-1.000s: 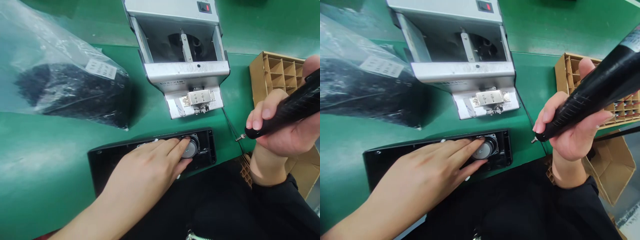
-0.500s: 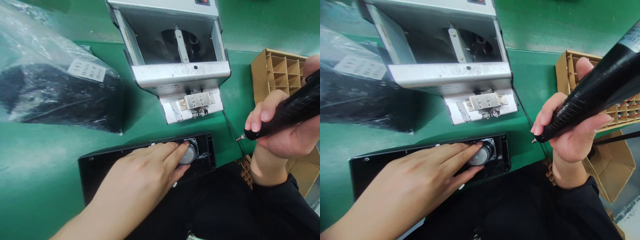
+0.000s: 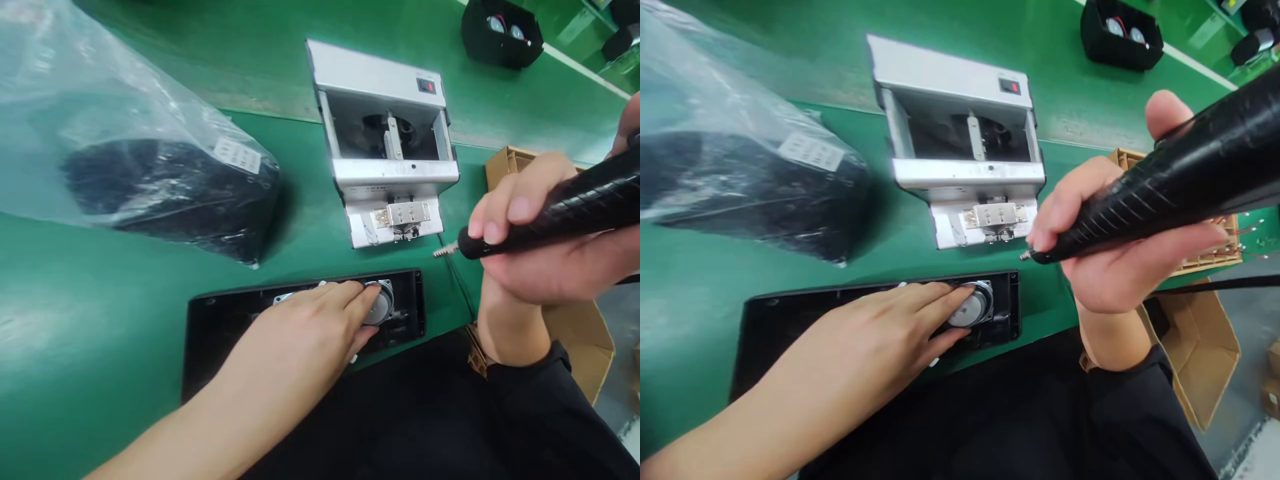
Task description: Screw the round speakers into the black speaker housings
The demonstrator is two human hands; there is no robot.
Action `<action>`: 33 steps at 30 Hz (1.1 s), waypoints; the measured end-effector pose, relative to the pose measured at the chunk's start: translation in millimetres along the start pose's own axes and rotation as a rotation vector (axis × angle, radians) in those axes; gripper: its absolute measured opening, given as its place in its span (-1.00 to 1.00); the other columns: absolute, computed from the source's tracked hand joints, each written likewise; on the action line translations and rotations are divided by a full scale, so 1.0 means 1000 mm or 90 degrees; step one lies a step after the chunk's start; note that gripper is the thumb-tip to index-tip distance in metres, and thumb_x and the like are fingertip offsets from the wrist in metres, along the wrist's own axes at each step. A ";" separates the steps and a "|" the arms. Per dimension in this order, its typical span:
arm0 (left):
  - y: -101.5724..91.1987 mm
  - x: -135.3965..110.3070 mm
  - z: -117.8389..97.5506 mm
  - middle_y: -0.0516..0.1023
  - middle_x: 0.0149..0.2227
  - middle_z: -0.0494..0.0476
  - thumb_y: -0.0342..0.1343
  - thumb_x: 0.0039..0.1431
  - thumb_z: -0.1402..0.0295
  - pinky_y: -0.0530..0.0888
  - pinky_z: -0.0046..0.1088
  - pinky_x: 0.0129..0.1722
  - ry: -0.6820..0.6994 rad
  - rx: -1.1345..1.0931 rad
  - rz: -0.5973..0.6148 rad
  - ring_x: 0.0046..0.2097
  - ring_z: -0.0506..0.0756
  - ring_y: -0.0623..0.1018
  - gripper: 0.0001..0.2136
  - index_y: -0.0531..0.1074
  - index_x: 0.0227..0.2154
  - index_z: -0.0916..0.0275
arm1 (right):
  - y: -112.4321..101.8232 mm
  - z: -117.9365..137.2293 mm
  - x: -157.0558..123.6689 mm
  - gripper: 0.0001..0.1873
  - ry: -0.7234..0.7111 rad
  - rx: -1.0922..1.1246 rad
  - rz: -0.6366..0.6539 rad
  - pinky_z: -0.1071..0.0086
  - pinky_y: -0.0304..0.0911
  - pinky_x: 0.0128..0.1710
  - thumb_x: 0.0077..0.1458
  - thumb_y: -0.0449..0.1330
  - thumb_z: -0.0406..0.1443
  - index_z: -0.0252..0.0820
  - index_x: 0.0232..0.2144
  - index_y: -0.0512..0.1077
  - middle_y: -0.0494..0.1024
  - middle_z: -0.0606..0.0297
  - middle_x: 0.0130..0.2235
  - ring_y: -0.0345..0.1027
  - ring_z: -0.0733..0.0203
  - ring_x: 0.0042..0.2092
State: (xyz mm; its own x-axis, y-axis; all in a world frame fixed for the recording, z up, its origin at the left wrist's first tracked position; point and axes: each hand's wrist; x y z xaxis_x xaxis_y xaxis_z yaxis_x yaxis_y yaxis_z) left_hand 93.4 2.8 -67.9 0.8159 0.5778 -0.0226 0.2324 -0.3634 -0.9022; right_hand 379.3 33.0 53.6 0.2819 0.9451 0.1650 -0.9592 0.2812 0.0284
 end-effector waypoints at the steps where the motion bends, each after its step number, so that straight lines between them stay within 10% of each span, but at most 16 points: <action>1: 0.000 0.002 -0.001 0.91 0.13 0.42 0.24 0.64 0.38 0.83 -0.06 -0.08 -0.006 -0.005 -0.002 -0.03 0.43 0.91 -0.62 0.78 0.35 0.29 | 0.010 -0.003 0.003 -0.38 -0.030 0.012 0.000 0.23 0.59 -0.54 0.35 0.44 0.48 0.40 0.17 0.54 0.59 0.55 -0.43 0.58 0.09 -0.52; 7: -0.003 0.015 -0.008 0.88 -0.01 0.27 0.35 0.51 0.49 0.76 -0.13 -0.05 -0.037 -0.019 0.036 -0.09 0.37 0.87 -0.72 0.82 0.16 0.22 | 0.060 -0.044 0.008 -0.62 -0.206 0.111 -0.003 0.30 0.35 -0.60 0.57 0.27 0.32 0.36 0.07 0.58 0.55 0.55 -0.46 0.31 0.20 -0.61; 13: -0.003 0.019 -0.012 0.87 0.00 0.26 0.38 0.51 0.51 0.73 -0.20 0.02 -0.046 -0.042 0.040 -0.03 0.31 0.87 -0.70 0.80 0.20 0.22 | 0.066 -0.059 0.012 -0.30 -0.282 0.026 0.024 0.27 0.27 -0.69 0.43 0.19 0.58 0.27 0.00 0.61 0.46 0.55 -0.54 0.17 0.19 -0.68; 25: 0.001 0.015 -0.010 0.90 0.06 0.29 0.37 0.48 0.48 0.75 -0.15 0.04 -0.049 -0.066 0.015 -0.01 0.36 0.89 -0.71 0.79 0.18 0.18 | 0.032 -0.011 -0.034 -0.50 -0.152 0.096 0.075 0.18 0.77 -0.42 0.49 0.43 0.34 0.39 0.24 0.80 0.74 0.47 -0.35 0.60 0.15 -0.50; 33: 0.000 0.013 -0.009 0.88 -0.06 0.26 0.26 0.52 0.46 0.74 -0.15 -0.06 -0.056 -0.095 -0.009 -0.14 0.35 0.86 -0.78 0.79 0.04 0.15 | 0.035 -0.045 -0.053 -0.35 -0.152 0.102 0.062 0.23 0.55 -0.60 0.43 0.36 0.47 0.26 0.19 0.69 0.66 0.51 -0.44 0.39 0.13 -0.60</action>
State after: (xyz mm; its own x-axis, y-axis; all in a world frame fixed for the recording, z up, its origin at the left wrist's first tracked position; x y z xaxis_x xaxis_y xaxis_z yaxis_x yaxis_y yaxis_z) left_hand 108.4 3.7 -64.7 0.7642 0.6427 -0.0543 0.3247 -0.4561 -0.8286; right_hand 331.3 0.0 1.3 0.1937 0.8952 0.4014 -0.9778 0.1428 0.1533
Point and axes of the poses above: each hand's wrist, its own x-axis towards the middle knuckle, its own y-axis out of the palm, z = x × y
